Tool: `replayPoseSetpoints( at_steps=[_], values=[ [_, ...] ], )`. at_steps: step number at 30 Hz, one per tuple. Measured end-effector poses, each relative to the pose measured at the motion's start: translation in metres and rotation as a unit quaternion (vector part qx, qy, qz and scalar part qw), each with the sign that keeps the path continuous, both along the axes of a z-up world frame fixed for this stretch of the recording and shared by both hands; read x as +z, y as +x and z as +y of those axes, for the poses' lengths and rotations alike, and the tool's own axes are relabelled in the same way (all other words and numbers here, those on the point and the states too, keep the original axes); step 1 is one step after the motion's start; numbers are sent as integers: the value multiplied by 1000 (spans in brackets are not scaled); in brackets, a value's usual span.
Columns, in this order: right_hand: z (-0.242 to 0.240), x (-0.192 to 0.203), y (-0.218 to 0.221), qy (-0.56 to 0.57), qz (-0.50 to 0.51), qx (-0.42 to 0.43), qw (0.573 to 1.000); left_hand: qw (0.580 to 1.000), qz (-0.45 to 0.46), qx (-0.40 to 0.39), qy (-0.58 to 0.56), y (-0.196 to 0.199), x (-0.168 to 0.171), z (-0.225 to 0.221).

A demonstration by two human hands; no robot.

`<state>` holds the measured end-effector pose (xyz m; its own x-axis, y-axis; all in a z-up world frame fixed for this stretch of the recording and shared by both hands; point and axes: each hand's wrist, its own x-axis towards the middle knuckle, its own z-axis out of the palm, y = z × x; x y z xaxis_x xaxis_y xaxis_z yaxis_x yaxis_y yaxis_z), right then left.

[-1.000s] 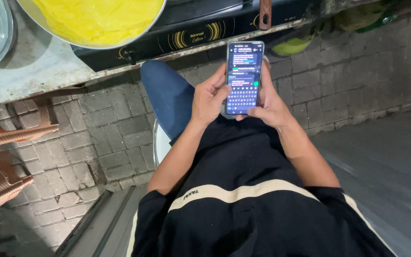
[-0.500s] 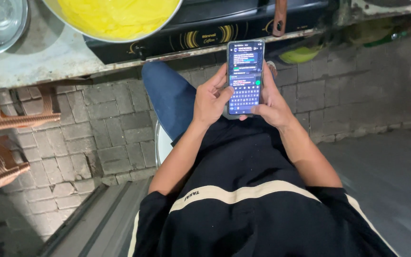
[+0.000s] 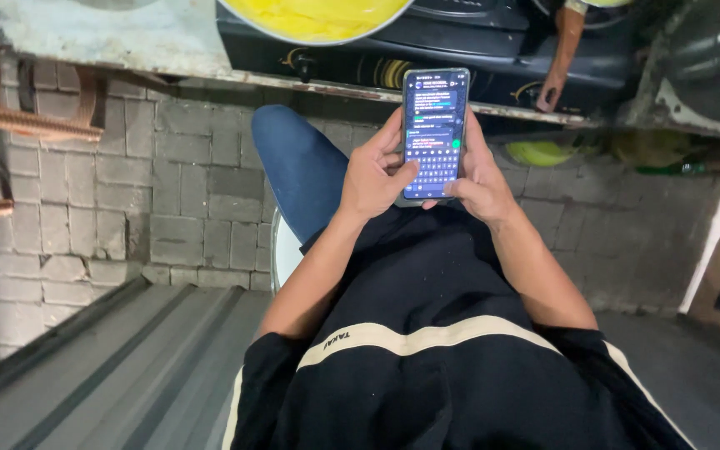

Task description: The person prepares food by ladling batter into small pans on a stove, flipping the cooked sheets, and checking their phone between actions.

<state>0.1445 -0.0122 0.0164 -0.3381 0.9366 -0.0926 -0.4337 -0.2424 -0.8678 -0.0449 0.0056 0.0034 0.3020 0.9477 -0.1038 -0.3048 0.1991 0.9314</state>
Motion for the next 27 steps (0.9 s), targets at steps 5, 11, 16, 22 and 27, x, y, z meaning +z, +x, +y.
replayPoseSetpoints(
  at_steps=[5,11,16,22,27],
  values=[
    [17,-6,-9,12,-12,33,999,999,5,43,0,-11,1,1],
    [33,-6,-22,-1,-20,69,997,996,4,83,26,-27,-3,-1],
    [40,-1,-33,-11,-33,94,995,994,2,107,30,-34,-6,-3],
    [42,-6,-32,-17,-47,101,994,992,9,118,33,-36,-1,-4],
    [39,-9,-26,-11,-37,86,996,994,29,100,31,-33,3,-1]
  ],
)
